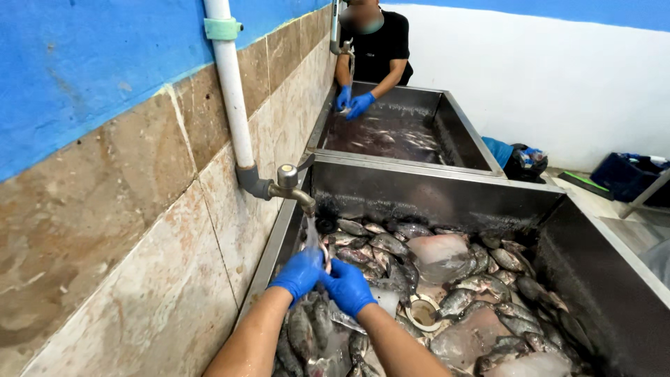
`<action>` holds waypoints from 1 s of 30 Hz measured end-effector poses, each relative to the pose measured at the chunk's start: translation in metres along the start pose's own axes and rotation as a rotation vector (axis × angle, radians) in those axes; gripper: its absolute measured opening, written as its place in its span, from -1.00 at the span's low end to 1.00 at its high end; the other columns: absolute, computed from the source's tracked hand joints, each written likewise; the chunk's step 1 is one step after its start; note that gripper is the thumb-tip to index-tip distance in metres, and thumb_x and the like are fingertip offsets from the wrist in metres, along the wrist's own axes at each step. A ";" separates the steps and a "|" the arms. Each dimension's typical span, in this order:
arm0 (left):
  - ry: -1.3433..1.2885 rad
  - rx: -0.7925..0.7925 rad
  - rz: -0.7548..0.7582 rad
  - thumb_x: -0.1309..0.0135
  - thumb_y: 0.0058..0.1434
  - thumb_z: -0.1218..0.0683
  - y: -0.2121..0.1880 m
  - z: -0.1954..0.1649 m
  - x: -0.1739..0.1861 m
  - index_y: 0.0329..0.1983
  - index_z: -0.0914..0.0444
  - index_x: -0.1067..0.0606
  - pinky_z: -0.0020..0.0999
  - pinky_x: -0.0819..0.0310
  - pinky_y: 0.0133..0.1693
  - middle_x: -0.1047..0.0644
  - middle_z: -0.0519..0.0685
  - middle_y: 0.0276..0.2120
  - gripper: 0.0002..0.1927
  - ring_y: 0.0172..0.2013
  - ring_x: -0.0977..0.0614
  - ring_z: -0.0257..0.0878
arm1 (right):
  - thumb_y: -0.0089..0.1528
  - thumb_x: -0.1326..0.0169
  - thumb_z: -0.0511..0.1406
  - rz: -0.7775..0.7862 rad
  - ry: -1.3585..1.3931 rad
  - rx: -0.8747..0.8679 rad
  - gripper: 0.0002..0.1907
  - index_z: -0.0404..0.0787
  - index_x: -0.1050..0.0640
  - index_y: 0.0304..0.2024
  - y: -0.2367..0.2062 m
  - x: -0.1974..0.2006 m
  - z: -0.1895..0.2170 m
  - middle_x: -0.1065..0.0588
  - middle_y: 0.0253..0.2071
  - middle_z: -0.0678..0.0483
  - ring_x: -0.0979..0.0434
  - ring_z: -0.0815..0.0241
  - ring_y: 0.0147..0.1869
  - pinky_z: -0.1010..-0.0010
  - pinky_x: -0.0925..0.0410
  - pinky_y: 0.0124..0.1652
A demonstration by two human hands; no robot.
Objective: The person washes whole fish one at a time under running tap water in a large stainless steel sink filled with fish and ice, rubbing each fish with both hands and setting it aside. The person continues rinsing fish throughout the episode while another worker handles fish in an adjacent sink.
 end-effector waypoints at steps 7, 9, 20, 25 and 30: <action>-0.095 0.209 -0.027 0.18 0.35 -0.18 -0.021 0.006 0.014 0.07 0.10 -0.52 0.12 -0.45 -0.03 -0.55 0.32 -0.09 -0.57 -0.07 -0.56 0.33 | 0.33 -0.03 -0.14 0.088 0.258 -0.133 -0.69 -0.25 -0.59 -0.13 0.007 -0.011 -0.043 -0.54 -0.45 -0.02 -0.52 0.12 -0.42 0.24 -0.43 -0.34; -0.102 0.128 -0.072 0.07 0.32 -0.13 -0.016 0.000 0.015 0.03 0.23 -0.54 0.07 -0.50 -0.08 -0.56 0.35 -0.10 -0.58 -0.08 -0.58 0.30 | 0.30 -0.05 -0.14 -0.028 0.063 -0.050 -0.69 -0.25 -0.61 -0.19 0.010 0.002 -0.036 -0.57 -0.40 -0.13 -0.56 -0.06 -0.36 0.14 -0.43 -0.31; -0.971 0.597 0.167 0.05 0.30 -0.13 -0.033 0.008 -0.032 -0.09 0.18 -0.49 -0.07 -0.62 -0.38 -0.55 0.06 -0.45 -0.67 -0.48 -0.61 -0.11 | 0.25 -0.01 -0.07 -0.242 -0.361 0.002 -0.70 -0.12 -0.59 -0.26 0.001 0.018 0.013 -0.57 -0.31 -0.22 -0.58 -0.30 -0.21 -0.05 -0.43 -0.19; -1.038 0.495 0.255 0.06 0.29 0.01 -0.027 -0.003 -0.042 -0.14 0.16 -0.49 -0.08 -0.64 -0.37 -0.54 0.06 -0.47 -0.80 -0.49 -0.61 -0.12 | 0.26 0.00 -0.10 -0.269 -0.311 -0.036 -0.72 -0.13 -0.59 -0.23 -0.001 0.021 0.007 -0.57 -0.33 -0.23 -0.59 -0.29 -0.24 -0.04 -0.42 -0.20; -1.061 0.407 0.374 0.04 0.28 0.13 -0.021 -0.002 -0.072 -0.28 0.35 -0.50 -0.10 -0.65 -0.36 -0.55 0.08 -0.49 -0.82 -0.48 -0.63 -0.13 | 0.29 -0.03 -0.02 -0.282 -0.035 -0.188 -0.61 -0.17 -0.66 -0.25 0.002 0.033 -0.025 -0.61 -0.37 -0.15 -0.66 -0.13 -0.29 0.12 -0.46 -0.23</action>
Point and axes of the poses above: each hand's wrist, its own y-axis towards the middle knuckle, its own x-axis out of the back of the hand, z = x × y, the point moved 10 cm from there along y, towards the middle knuckle
